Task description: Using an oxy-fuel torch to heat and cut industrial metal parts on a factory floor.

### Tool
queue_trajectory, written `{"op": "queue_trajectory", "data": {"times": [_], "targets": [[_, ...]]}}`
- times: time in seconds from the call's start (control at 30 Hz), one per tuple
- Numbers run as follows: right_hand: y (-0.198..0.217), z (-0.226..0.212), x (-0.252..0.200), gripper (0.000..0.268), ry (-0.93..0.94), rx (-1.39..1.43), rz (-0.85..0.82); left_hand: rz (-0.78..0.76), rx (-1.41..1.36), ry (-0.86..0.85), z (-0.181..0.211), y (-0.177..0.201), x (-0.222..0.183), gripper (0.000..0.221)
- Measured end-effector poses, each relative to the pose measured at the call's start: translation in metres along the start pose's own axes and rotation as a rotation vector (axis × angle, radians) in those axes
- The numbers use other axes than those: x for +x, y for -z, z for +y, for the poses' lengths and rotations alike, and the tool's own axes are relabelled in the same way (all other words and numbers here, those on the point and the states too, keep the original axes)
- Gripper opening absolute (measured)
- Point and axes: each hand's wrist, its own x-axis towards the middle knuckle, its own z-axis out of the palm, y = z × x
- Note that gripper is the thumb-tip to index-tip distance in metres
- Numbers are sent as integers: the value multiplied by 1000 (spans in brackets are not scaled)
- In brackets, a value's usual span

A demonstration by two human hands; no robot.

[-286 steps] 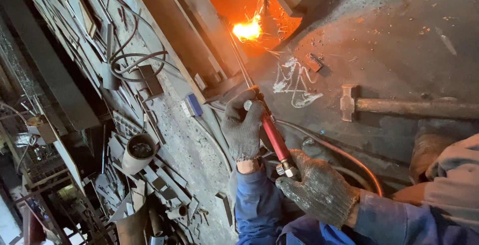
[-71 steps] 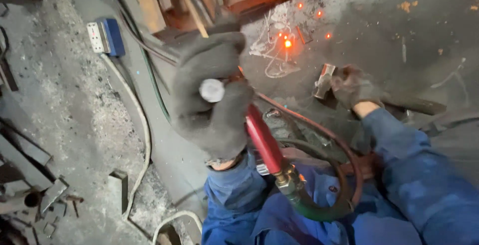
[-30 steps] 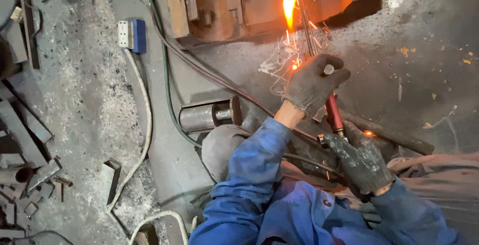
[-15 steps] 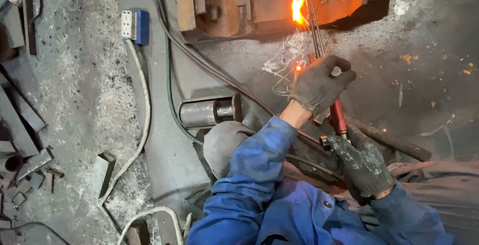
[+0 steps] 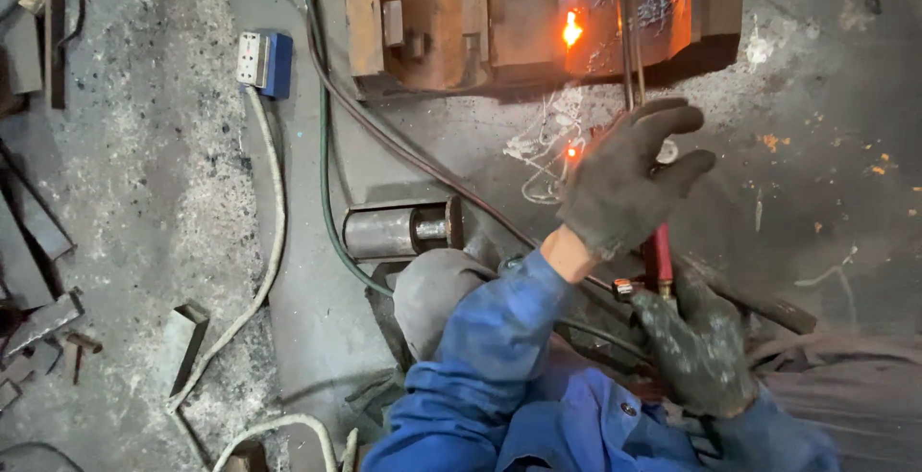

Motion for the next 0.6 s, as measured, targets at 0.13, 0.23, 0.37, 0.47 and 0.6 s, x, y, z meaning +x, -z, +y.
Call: {"op": "queue_trajectory", "data": {"times": [0.13,0.23,0.37,0.47,0.6], "targets": [[17,-47,19,49,79,153,2,274,137,-446,34,40,-2,31],[38,-96,80,49,215,595,-209,249,162,-474,51,90,-2,30],[15,-86,266,30,254,250,224,338,193,-552,72,121,-2,41],[-4,-46,414,27,552,-262,409,327,250,-456,65,128,6,44],[-20,-4,559,36,334,-509,344,288,310,-424,49,126,28,45]]}}
